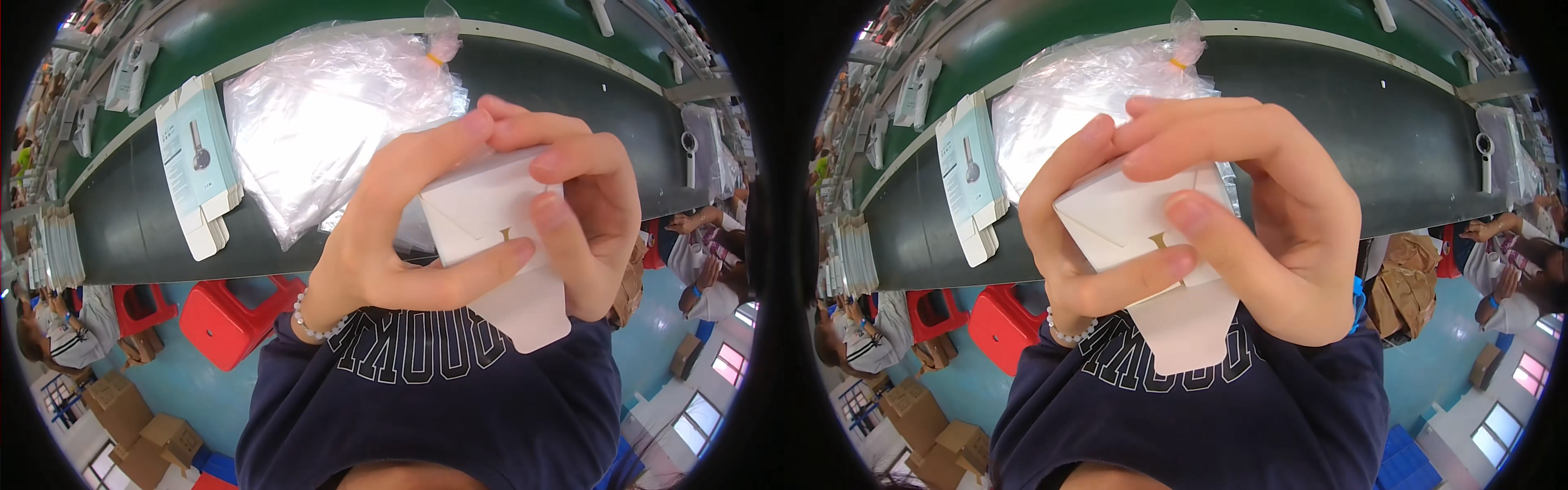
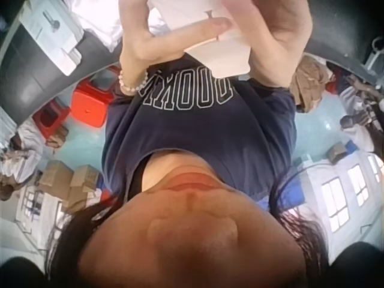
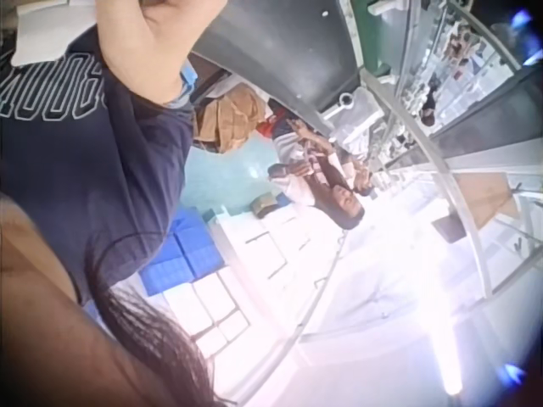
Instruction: Packaging small portable fans into plastic bags and then into boxes on an assembly line.
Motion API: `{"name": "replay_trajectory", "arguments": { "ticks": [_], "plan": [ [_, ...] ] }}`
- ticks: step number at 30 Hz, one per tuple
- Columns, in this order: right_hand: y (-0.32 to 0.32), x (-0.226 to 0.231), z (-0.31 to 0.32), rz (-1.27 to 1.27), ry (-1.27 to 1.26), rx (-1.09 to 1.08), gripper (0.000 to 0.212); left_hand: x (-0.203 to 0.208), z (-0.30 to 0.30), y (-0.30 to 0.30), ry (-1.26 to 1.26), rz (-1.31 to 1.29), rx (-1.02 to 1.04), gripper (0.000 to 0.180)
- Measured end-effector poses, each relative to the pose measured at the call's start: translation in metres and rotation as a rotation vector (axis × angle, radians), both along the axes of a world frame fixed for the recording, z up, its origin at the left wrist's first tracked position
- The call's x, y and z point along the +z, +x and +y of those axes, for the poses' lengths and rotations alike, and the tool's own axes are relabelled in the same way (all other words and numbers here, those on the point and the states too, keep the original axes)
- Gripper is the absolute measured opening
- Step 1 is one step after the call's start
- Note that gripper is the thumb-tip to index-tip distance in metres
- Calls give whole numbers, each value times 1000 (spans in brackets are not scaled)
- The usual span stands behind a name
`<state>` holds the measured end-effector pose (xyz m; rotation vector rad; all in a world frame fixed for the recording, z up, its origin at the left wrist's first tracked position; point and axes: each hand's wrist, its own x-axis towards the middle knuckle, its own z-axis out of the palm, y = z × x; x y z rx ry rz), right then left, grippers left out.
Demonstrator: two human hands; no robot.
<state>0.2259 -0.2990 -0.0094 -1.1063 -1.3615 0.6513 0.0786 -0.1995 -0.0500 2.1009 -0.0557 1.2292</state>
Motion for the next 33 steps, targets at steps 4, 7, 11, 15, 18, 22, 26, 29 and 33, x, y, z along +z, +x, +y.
{"name": "replay_trajectory", "arguments": {
  "ticks": [4, 7, 11, 15, 18, 22, 26, 29, 33],
  "plan": [
    [12, -13, 3, 262, 161, 304, 65, 1, -8, 1, -120, -9, 81, 32],
    [14, -16, 3, 189, 190, 363, 98, -3, -3, 1, -17, -7, 161, 31],
    [-19, -22, 6, 317, 110, -98, 79, -4, 8, 8, 104, 21, 175, 34],
    [-35, -14, 10, 442, -57, -273, 73, -14, 4, 15, -12, -133, 154, 52],
    [-35, -15, 11, 419, -59, -257, 70, -23, 1, 23, -128, -272, 122, 53],
    [-28, -14, 10, 400, -52, -197, 69, -23, 0, 21, -122, -285, 84, 52],
    [-26, -14, 7, 427, -80, -156, 66, -22, 2, 14, -169, -228, 28, 50],
    [-27, -11, 5, 453, -107, -145, 64, -20, 2, 10, -201, -182, -7, 49],
    [-27, -9, 4, 470, -142, -138, 61, -18, 3, 5, -247, -117, -56, 47]
  ]
}}
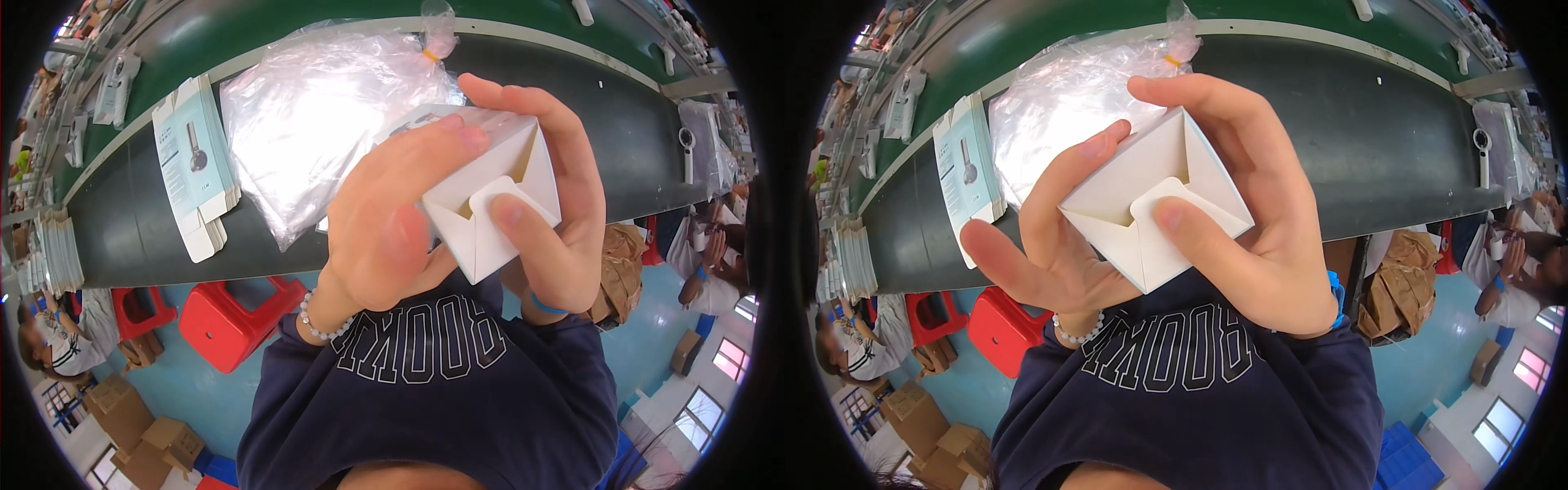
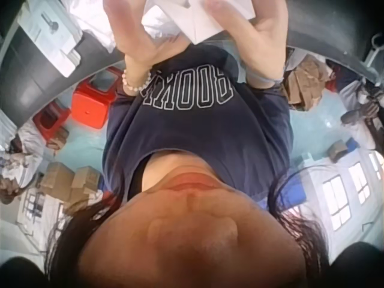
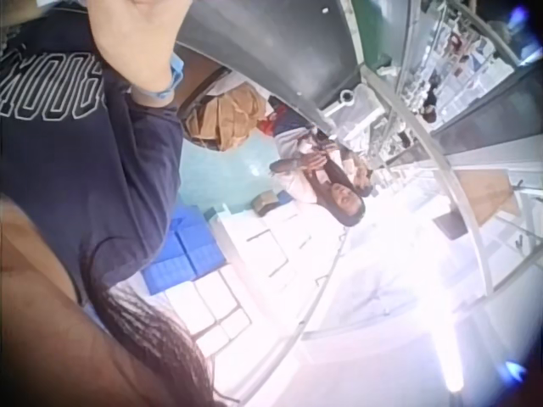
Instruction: Packaging small portable fans into plastic bags and then into boxes on an assembly line.
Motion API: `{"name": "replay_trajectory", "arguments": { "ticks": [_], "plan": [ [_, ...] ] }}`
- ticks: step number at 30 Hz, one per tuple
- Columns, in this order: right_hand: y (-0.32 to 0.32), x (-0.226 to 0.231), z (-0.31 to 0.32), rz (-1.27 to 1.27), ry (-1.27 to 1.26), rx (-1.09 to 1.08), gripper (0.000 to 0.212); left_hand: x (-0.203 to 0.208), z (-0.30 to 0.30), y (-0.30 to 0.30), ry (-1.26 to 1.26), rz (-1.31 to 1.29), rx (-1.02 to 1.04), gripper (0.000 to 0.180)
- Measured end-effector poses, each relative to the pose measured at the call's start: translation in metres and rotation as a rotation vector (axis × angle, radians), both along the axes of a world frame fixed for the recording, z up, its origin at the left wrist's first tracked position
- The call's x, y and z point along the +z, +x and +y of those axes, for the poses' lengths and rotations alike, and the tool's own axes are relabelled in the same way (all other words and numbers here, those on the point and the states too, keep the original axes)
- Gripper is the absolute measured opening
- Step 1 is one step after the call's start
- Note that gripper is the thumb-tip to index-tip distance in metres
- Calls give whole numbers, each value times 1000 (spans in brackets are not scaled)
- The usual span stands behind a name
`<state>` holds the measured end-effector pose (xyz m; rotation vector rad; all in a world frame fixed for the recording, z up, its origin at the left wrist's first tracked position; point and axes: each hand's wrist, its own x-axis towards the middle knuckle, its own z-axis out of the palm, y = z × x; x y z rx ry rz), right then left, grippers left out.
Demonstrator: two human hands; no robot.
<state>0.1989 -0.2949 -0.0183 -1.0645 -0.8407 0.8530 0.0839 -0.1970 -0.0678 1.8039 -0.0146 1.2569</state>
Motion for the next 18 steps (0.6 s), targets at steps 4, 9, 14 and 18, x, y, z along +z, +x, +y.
{"name": "replay_trajectory", "arguments": {
  "ticks": [4, 9, 14, 18],
  "plan": [
    [-1, 0, -2, 13, -15, -7, 60, 2, -1, -2, -38, 57, -60, 45],
    [4, -2, 0, 42, 7, 14, 59, 5, 2, -3, -86, 126, -136, 43],
    [5, -4, 4, -8, 74, 38, 70, 8, 7, -11, -127, 187, -196, 41],
    [33, 9, 2, -603, 130, 277, 123, 18, 12, -29, -130, 205, -215, 40]
  ]
}}
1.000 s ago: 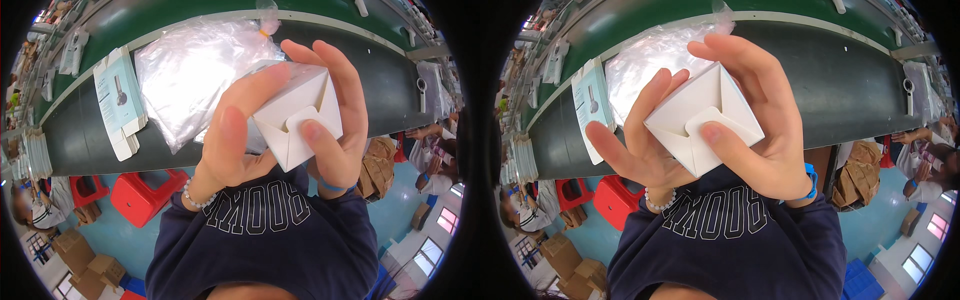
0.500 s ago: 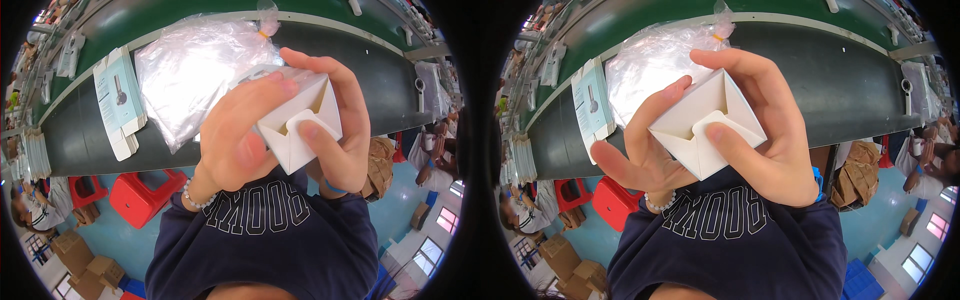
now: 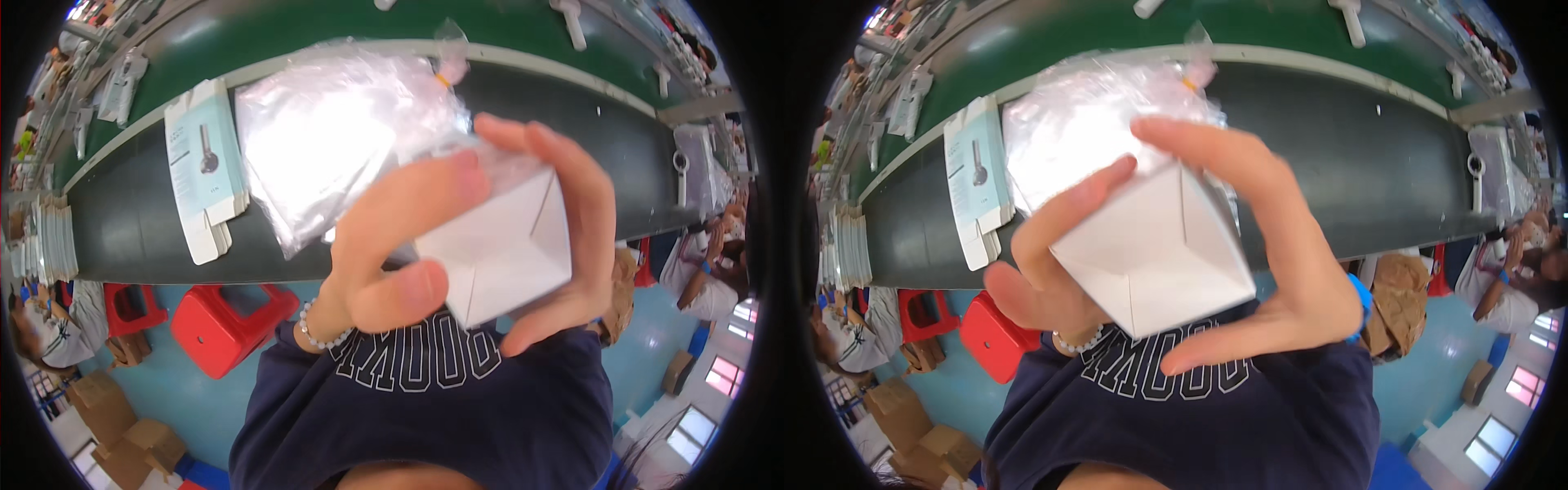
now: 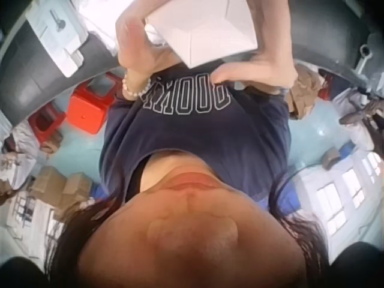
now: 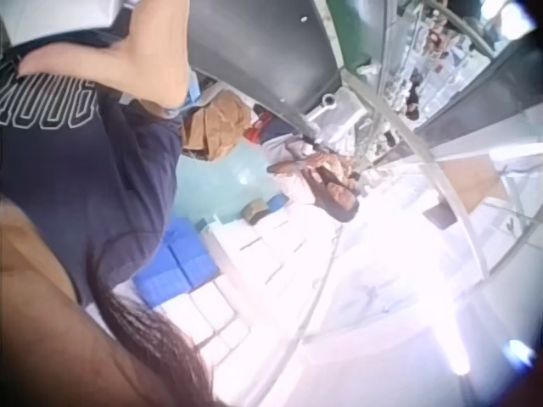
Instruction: Packaging small portable fans into plastic bags and then into boxes on an assembly line.
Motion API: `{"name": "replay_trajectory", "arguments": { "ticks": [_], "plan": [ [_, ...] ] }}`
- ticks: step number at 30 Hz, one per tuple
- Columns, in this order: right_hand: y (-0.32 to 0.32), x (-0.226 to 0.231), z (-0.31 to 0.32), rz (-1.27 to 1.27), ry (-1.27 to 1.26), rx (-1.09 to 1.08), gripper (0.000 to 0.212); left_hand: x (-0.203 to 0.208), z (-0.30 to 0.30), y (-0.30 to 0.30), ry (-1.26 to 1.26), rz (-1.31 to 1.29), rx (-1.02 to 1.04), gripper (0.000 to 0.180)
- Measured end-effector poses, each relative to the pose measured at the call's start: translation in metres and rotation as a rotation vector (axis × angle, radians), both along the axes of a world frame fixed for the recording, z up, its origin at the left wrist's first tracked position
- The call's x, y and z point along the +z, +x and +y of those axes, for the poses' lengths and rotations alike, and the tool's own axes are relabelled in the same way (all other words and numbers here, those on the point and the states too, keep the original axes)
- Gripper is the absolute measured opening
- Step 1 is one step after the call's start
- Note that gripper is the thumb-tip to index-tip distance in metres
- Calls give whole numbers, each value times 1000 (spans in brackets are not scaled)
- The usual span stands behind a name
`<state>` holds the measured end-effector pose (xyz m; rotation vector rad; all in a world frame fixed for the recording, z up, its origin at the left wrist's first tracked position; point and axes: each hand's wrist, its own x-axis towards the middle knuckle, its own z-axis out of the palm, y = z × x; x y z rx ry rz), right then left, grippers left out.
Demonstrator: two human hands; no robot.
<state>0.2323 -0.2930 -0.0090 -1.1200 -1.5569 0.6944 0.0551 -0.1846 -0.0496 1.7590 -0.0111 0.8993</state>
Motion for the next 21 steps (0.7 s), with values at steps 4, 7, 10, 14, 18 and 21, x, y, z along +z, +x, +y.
{"name": "replay_trajectory", "arguments": {
  "ticks": [4, 7, 10, 14, 18, 21],
  "plan": [
    [20, 31, 24, -555, 142, 64, 80, -25, -9, 22, 163, -300, 495, 61],
    [46, 55, 53, -455, 351, 11, 73, -48, -4, 6, 158, -271, 732, 68],
    [36, 101, 70, -475, 414, -213, 74, -67, -23, -25, 166, 17, 575, 56],
    [-15, 78, 171, -413, 441, -354, 62, -90, -21, -38, 523, 349, 318, 42],
    [-3, -30, 260, -680, 380, -379, 63, -99, -11, -47, 499, 525, 302, 41],
    [23, -106, 301, -933, 471, -388, 57, -98, -12, -44, 606, 635, 256, 48]
  ]
}}
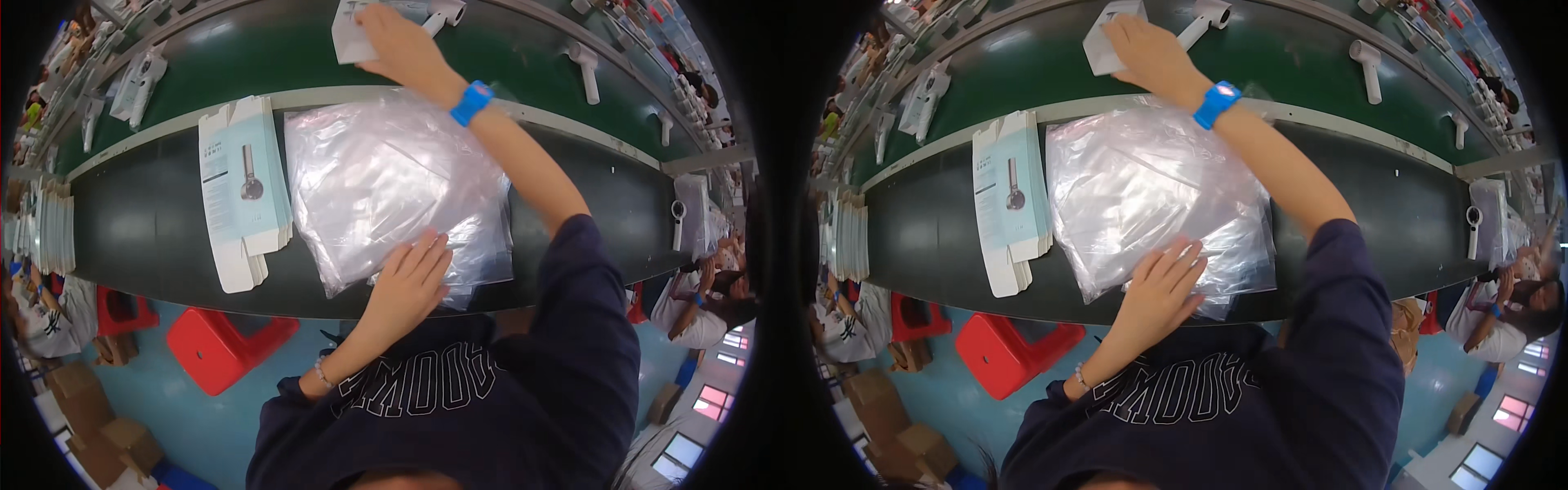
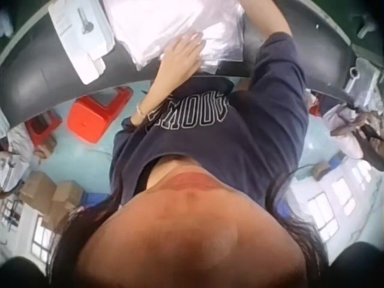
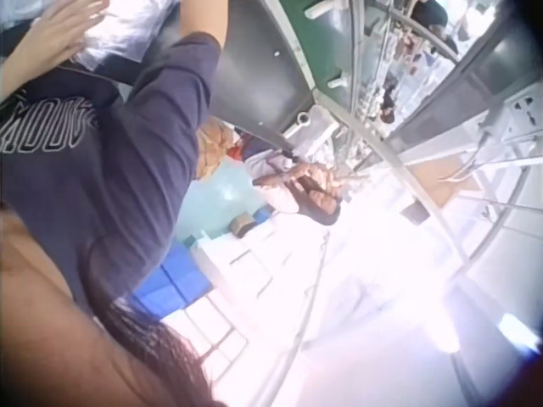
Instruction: Packaging small portable fans into plastic bags and then into boxes on an assembly line.
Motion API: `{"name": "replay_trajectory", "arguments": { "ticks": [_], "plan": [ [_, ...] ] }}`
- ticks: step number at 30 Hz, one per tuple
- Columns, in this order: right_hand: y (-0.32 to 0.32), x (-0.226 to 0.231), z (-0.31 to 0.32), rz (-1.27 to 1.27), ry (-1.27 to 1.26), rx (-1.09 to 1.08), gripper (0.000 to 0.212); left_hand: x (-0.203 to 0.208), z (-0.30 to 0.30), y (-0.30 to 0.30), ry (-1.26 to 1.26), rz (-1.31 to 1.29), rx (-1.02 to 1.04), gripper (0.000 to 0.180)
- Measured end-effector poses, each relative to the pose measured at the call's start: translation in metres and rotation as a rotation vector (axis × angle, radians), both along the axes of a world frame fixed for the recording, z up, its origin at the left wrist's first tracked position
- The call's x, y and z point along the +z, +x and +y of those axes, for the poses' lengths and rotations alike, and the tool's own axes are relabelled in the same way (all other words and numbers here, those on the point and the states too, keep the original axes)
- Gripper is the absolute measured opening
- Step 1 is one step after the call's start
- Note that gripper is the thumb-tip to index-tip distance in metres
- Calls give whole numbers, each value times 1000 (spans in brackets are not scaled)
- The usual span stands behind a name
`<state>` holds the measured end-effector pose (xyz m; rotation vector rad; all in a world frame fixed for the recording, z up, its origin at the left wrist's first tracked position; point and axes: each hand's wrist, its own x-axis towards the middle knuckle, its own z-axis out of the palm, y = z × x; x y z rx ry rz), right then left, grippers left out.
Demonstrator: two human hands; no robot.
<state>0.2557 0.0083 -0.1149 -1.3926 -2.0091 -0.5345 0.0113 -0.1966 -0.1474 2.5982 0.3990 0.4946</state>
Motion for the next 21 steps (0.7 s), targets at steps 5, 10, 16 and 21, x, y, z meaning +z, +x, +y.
{"name": "replay_trajectory", "arguments": {
  "ticks": [5, 10, 16, 21],
  "plan": [
    [-9, -19, 20, -74, 71, 1, 41, 2, -9, -4, 0, 58, 27, 59],
    [52, -18, 63, 157, 72, -361, 32, -5, -11, 0, -4, 17, 87, 55],
    [118, -57, 67, 163, -224, -846, 57, -6, -8, 15, -34, -125, 61, 48],
    [129, -53, 62, 906, -519, -586, 83, -16, -16, 14, -53, -54, -14, 41]
  ]
}}
